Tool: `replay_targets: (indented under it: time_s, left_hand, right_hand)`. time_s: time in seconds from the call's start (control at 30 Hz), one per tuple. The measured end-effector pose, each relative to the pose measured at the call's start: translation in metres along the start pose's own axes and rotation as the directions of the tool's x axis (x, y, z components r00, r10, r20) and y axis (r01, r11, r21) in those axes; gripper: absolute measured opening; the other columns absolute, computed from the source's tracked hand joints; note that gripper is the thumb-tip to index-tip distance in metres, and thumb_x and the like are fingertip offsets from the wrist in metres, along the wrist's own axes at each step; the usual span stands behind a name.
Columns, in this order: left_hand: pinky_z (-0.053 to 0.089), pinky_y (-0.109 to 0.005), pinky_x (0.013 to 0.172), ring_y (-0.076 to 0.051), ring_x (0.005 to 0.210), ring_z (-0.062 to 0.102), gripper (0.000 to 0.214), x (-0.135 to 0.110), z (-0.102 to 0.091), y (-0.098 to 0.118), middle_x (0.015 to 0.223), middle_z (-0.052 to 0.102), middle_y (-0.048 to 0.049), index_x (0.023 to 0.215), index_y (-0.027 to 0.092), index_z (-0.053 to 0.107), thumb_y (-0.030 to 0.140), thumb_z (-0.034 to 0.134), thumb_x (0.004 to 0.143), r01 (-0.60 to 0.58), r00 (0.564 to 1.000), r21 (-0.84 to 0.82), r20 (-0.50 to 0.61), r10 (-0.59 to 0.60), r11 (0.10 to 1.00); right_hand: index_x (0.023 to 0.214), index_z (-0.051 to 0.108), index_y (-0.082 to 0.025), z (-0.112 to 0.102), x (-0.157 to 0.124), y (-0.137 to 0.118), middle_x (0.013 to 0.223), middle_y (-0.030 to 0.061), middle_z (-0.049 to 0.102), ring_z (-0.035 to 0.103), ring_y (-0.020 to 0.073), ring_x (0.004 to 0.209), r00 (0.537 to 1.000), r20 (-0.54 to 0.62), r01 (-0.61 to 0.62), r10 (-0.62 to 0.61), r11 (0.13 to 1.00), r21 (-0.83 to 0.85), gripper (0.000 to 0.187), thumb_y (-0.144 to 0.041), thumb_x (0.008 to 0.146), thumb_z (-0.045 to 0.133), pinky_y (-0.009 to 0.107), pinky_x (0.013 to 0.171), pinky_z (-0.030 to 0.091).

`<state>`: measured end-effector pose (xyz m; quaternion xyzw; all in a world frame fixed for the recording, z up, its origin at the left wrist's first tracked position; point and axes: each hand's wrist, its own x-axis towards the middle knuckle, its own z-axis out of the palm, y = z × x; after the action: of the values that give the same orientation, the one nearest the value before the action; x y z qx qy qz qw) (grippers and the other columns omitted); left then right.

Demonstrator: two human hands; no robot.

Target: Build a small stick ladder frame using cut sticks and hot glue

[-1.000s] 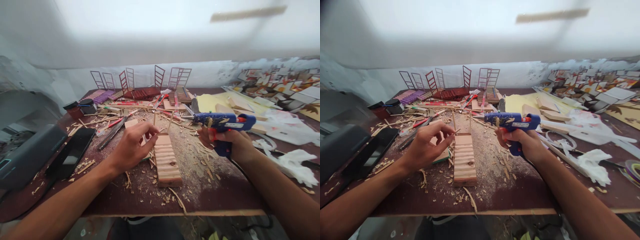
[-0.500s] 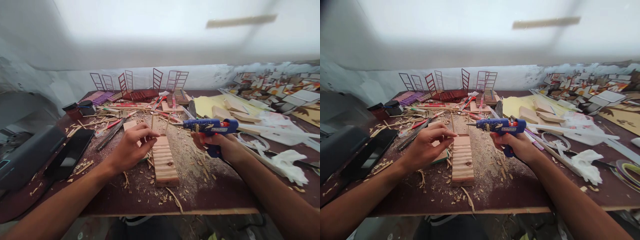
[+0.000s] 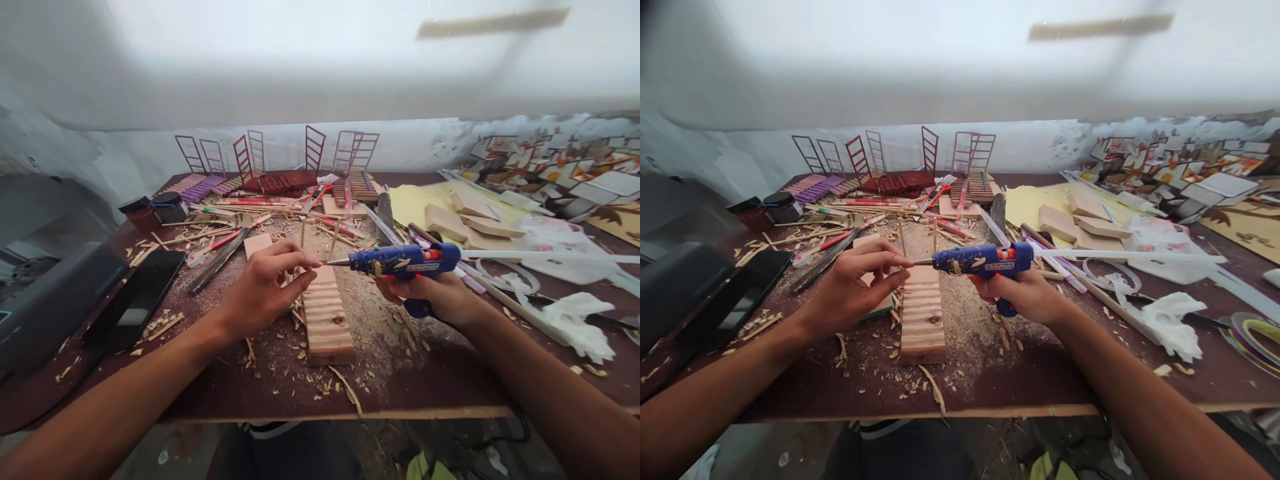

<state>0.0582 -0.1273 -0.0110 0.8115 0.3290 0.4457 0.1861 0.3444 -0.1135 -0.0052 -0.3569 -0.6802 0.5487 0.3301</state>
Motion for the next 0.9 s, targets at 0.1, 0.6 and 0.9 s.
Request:
replay_targets:
  time_s: [0.1, 0.6, 0.9]
  left_hand:
    - [0.047, -0.024, 0.060, -0.012, 0.076, 0.060, 0.013, -0.0004, 0.0010, -0.0004, 0.092, 0.067, -0.0050, 0.100, 0.016, 0.076, 0.011, 0.066, 0.092, -0.004, 1.000, -0.013, -0.003, 0.004, 1.000]
    - [0.049, -0.025, 0.065, -0.013, 0.081, 0.059, 0.007, -0.0010, 0.0051, -0.0046, 0.089, 0.066, -0.0040, 0.095, 0.016, 0.075, 0.014, 0.069, 0.092, -0.039, 0.999, 0.005, -0.005, 0.039, 0.999]
    - [0.046, -0.025, 0.064, -0.012, 0.078, 0.057, 0.004, -0.0018, 0.0056, -0.0052, 0.085, 0.063, -0.0028, 0.090, 0.017, 0.074, 0.015, 0.070, 0.092, -0.041, 0.999, -0.002, -0.011, 0.041, 0.999]
  right_hand:
    - [0.073, 0.063, -0.019, 0.0009, 0.0001, 0.0010, 0.060, -0.0004, 0.053, 0.044, 0.0119, 0.054, 1.000, 0.012, -0.011, 0.011, 1.000, 0.002, 0.016, -0.033, 0.078, 0.067, 0.028, 0.051, 0.034]
    - [0.065, 0.062, -0.020, 0.0047, -0.0008, 0.0031, 0.058, -0.0002, 0.052, 0.043, 0.0123, 0.052, 0.999, -0.032, -0.036, 0.034, 0.997, -0.068, 0.015, -0.033, 0.072, 0.067, 0.027, 0.047, 0.033]
    - [0.066, 0.065, -0.021, 0.0036, -0.0007, 0.0030, 0.059, 0.0013, 0.053, 0.044, 0.0130, 0.053, 0.997, -0.035, -0.067, 0.064, 0.993, -0.095, 0.014, -0.032, 0.072, 0.069, 0.027, 0.047, 0.034]
